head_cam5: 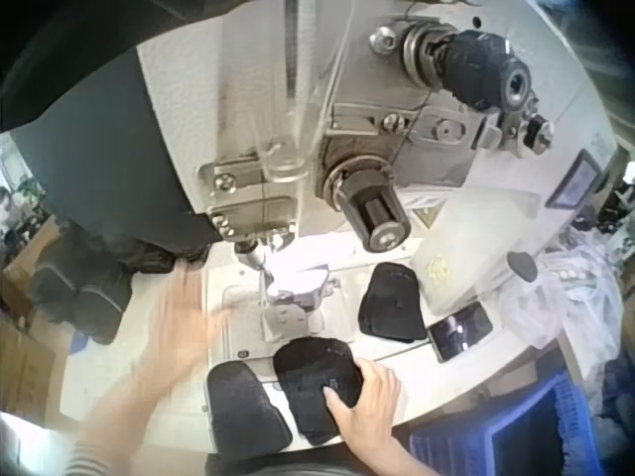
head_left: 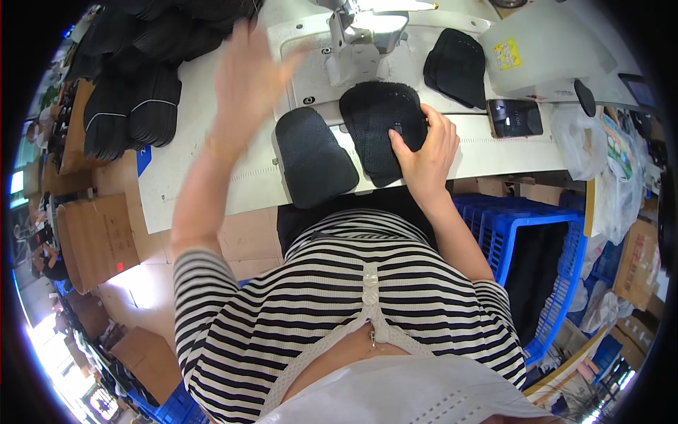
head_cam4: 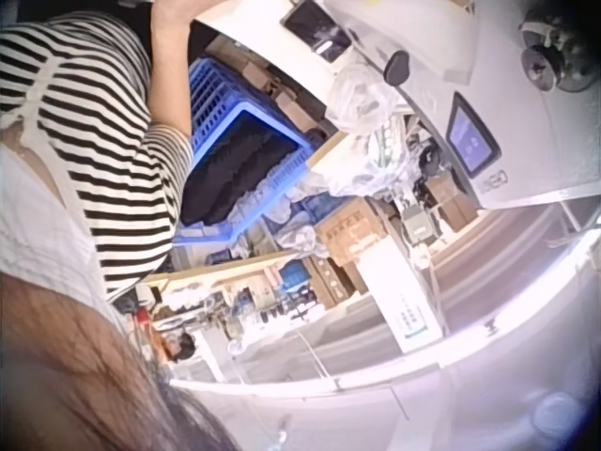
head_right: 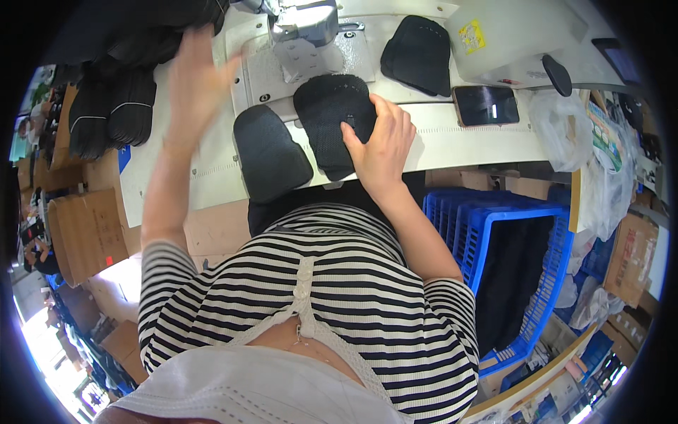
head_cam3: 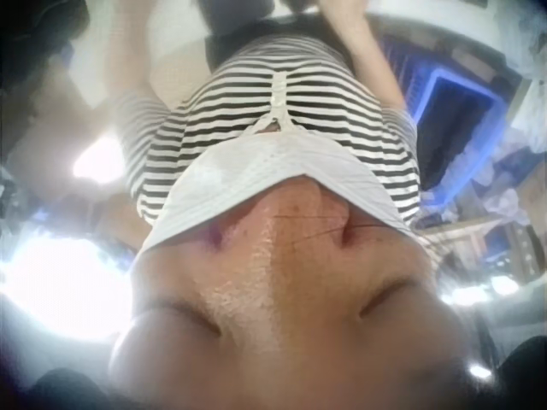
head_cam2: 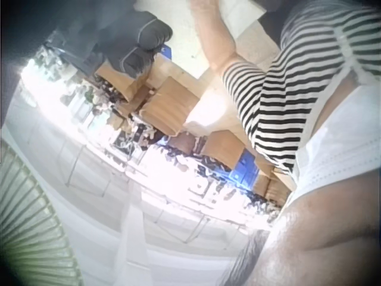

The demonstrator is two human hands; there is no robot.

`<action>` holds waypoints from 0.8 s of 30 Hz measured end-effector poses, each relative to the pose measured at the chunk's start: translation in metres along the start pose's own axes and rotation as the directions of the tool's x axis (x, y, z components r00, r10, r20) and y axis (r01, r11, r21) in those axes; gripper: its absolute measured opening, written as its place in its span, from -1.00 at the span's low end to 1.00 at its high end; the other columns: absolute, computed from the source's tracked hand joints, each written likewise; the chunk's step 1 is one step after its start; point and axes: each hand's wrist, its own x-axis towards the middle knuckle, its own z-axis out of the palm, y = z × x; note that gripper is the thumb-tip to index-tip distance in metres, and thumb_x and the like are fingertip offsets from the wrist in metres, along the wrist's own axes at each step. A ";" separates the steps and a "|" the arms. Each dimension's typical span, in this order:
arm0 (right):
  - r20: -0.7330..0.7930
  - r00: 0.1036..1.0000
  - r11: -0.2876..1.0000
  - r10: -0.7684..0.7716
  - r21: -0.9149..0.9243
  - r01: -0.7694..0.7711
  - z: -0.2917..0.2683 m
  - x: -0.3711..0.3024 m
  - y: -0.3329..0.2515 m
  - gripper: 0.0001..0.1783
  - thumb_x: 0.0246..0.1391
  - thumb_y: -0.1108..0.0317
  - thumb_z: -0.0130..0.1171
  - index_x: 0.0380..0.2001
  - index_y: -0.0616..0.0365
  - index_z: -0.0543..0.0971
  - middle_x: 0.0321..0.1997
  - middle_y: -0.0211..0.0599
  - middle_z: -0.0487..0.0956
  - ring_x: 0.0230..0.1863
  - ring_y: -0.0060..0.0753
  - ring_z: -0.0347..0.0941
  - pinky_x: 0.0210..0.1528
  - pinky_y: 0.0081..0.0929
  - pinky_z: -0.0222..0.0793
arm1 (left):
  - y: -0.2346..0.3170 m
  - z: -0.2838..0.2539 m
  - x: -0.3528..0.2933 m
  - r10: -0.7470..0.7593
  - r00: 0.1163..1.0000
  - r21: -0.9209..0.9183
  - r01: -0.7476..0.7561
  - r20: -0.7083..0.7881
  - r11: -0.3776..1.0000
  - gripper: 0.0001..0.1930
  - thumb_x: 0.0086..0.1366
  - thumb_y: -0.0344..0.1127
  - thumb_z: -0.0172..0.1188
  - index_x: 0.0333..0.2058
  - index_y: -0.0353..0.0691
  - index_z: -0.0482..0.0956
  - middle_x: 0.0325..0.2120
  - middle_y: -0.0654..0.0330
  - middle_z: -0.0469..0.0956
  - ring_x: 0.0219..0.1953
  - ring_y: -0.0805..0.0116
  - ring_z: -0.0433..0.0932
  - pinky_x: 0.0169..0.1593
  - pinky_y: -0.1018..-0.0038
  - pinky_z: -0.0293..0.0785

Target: The person aligns fabric shoe pieces and stitches them together along the edges using a sewing machine.

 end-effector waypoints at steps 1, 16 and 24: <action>-0.013 1.000 1.000 -0.014 -0.024 0.014 0.001 -0.002 0.003 -0.25 -0.25 0.29 0.46 0.07 0.22 0.38 -0.09 -0.20 0.45 -0.09 -0.15 0.36 -0.04 -0.24 0.19 | 0.019 -0.021 -0.033 -0.199 0.881 0.001 0.220 0.429 0.976 -0.22 0.14 0.27 0.17 -0.09 -0.51 0.45 -0.19 -0.22 0.52 -0.08 -0.20 0.50 -0.03 0.10 0.44; -0.144 0.985 0.948 -0.091 0.290 0.130 -0.021 0.025 -0.001 -0.70 0.12 0.62 0.09 -0.04 0.29 0.47 -0.16 -0.04 0.55 -0.17 -0.12 0.52 -0.09 -0.40 0.42 | 0.050 -0.021 -0.112 0.099 0.992 -0.081 -0.093 0.080 0.992 -0.35 0.03 -0.12 0.41 0.07 -0.25 0.41 0.13 -0.14 0.30 0.09 -0.10 0.34 0.10 0.17 0.31; -0.110 0.954 0.801 -0.277 0.522 0.293 -0.043 0.075 -0.033 -0.80 0.04 0.65 0.09 -0.24 0.25 0.59 -0.31 -0.24 0.55 -0.37 -0.42 0.47 -0.29 -0.61 0.36 | 0.042 -0.085 -0.048 -0.179 0.650 -0.635 0.582 0.739 -0.507 -0.77 0.12 -0.60 0.27 -0.20 -0.38 0.60 -0.32 0.08 0.65 -0.25 0.34 0.64 -0.11 0.48 0.58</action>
